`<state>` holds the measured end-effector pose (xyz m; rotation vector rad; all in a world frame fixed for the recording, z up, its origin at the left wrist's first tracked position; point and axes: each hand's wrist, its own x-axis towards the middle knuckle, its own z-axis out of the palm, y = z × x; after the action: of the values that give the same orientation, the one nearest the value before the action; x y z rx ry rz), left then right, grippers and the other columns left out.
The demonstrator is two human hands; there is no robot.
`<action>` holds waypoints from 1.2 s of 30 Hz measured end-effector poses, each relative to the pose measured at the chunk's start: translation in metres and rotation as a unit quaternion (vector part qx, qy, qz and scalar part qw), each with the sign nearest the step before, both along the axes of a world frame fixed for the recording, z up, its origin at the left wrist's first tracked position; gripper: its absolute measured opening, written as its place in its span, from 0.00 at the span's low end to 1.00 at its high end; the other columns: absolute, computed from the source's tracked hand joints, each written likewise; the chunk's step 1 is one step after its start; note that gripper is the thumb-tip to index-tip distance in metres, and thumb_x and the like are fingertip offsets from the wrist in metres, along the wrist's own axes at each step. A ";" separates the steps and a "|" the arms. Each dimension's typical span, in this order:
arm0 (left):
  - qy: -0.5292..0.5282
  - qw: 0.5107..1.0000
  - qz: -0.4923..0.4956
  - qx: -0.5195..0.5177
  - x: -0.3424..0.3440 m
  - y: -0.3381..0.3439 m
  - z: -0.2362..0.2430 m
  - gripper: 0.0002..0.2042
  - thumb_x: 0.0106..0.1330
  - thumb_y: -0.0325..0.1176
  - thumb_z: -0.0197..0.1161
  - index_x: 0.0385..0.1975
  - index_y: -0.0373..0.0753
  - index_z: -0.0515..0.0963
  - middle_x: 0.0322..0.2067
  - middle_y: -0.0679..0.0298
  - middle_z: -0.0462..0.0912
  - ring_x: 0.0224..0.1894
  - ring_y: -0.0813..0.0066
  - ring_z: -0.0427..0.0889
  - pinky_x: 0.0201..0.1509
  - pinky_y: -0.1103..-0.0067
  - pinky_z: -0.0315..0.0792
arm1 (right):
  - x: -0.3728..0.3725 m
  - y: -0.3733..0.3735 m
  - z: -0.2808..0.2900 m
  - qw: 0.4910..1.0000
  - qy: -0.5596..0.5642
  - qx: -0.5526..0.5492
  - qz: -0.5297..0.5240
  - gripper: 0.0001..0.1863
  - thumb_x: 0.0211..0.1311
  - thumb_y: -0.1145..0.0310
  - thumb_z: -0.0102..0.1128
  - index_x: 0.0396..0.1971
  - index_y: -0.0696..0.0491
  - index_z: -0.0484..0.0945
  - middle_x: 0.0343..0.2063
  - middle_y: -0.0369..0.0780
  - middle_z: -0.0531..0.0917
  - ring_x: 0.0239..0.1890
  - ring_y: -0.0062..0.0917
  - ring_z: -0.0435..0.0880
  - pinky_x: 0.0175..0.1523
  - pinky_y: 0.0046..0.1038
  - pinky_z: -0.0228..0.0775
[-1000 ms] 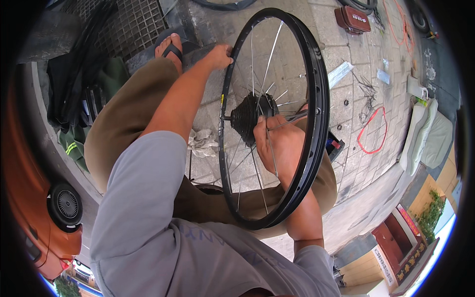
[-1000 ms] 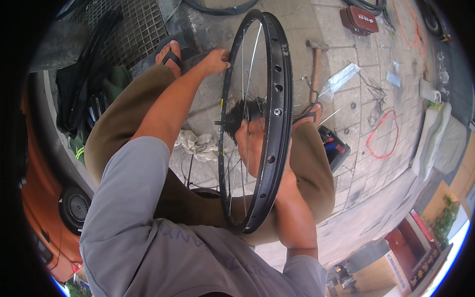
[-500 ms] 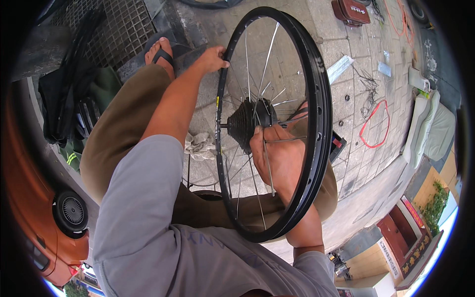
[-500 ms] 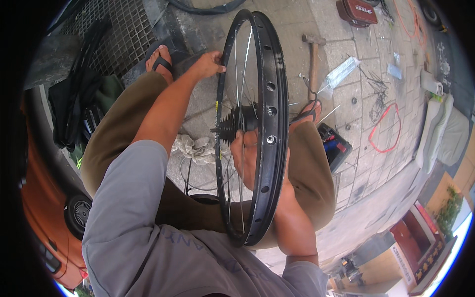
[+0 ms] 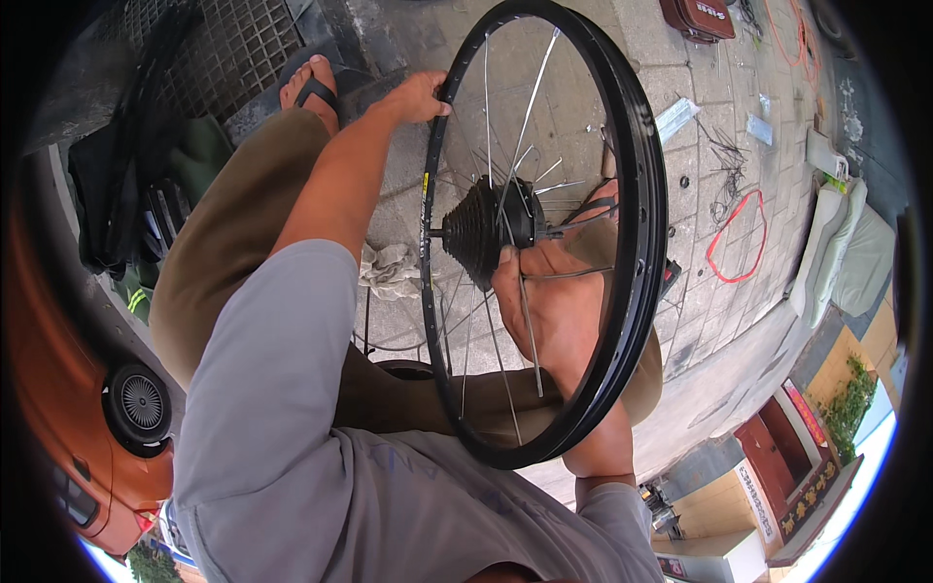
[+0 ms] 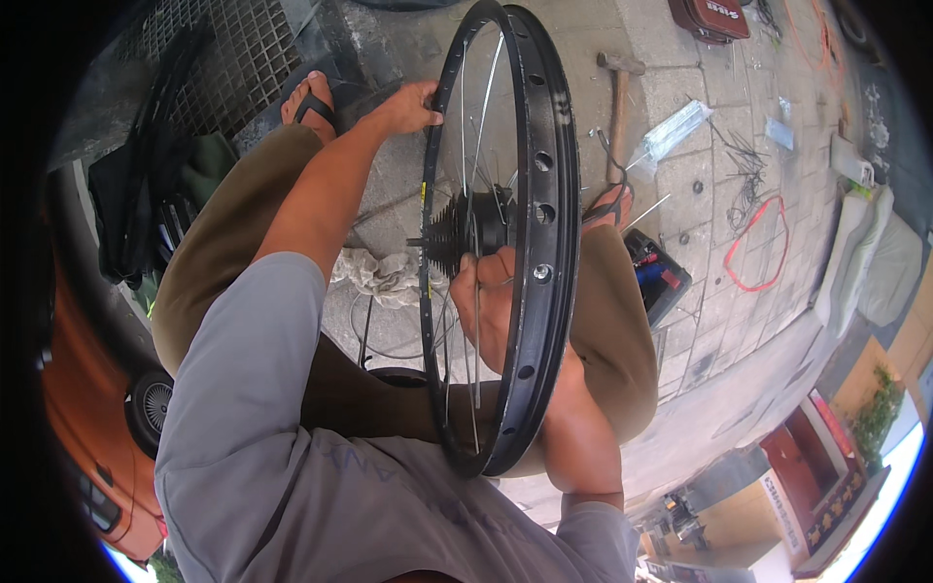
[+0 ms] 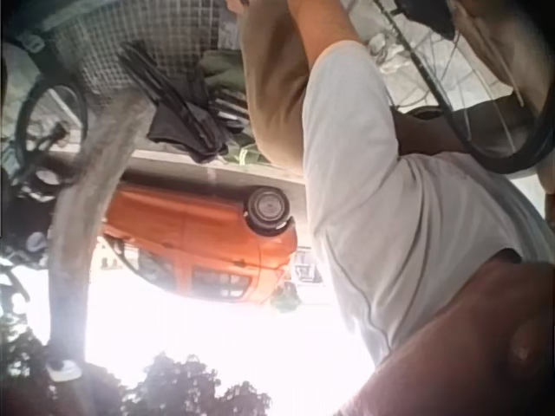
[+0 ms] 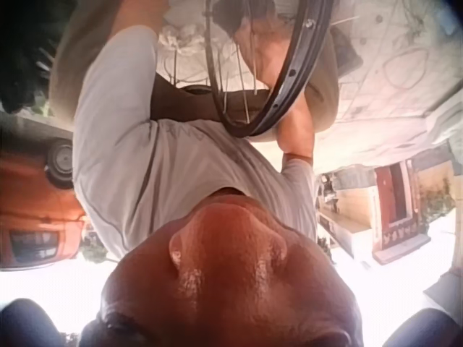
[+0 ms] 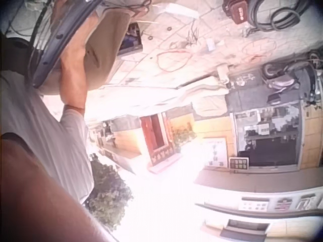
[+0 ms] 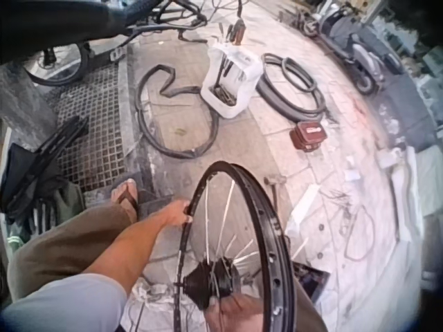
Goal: The person is repairing a bicycle wheel by inserting and adjusting spokes. They use a hammer to tap the spokes into place and a spoke wrench to tighten them. The person works methodically, ensuring each spoke is properly aligned and secured.
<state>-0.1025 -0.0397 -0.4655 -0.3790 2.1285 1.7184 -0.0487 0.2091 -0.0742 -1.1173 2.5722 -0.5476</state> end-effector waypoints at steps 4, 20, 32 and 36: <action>0.020 0.998 0.004 -0.062 0.014 -0.003 -0.003 0.20 0.61 0.35 0.75 0.51 0.38 0.80 0.41 0.57 0.87 0.44 0.61 0.85 0.52 0.68 0.76 | -0.003 -0.008 0.001 0.999 0.002 -0.038 0.015 0.14 0.64 0.75 0.62 0.17 0.58 0.75 0.16 0.46 0.75 0.20 0.43 0.78 0.26 0.41 0.69; 0.379 0.901 0.209 -0.007 0.151 0.119 0.357 0.11 0.70 0.29 0.67 0.49 0.34 0.82 0.44 0.58 0.84 0.47 0.67 0.83 0.51 0.74 0.76 | 0.003 0.023 -0.024 0.995 0.075 -0.061 0.028 0.09 0.55 0.63 0.65 0.20 0.50 0.80 0.22 0.44 0.84 0.27 0.45 0.85 0.31 0.44 0.75; 0.376 0.926 0.030 0.020 0.155 0.100 0.370 0.08 0.67 0.20 0.65 0.44 0.32 0.82 0.41 0.56 0.87 0.46 0.60 0.84 0.53 0.70 0.77 | 0.012 0.019 -0.015 0.998 0.014 -0.056 0.000 0.11 0.52 0.62 0.68 0.28 0.54 0.84 0.29 0.49 0.86 0.35 0.49 0.86 0.40 0.46 0.79; 0.413 0.910 0.029 0.020 0.155 0.109 0.369 0.07 0.65 0.19 0.64 0.42 0.33 0.83 0.39 0.58 0.86 0.45 0.60 0.83 0.51 0.70 0.77 | 0.012 0.028 -0.039 0.997 0.016 -0.071 -0.002 0.12 0.52 0.61 0.69 0.28 0.55 0.83 0.30 0.50 0.85 0.34 0.50 0.85 0.39 0.46 0.78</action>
<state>0.0524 0.0688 -0.0968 0.3887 2.6243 2.2124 -0.0372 0.2371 -0.1136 -1.1748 2.5979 -0.7298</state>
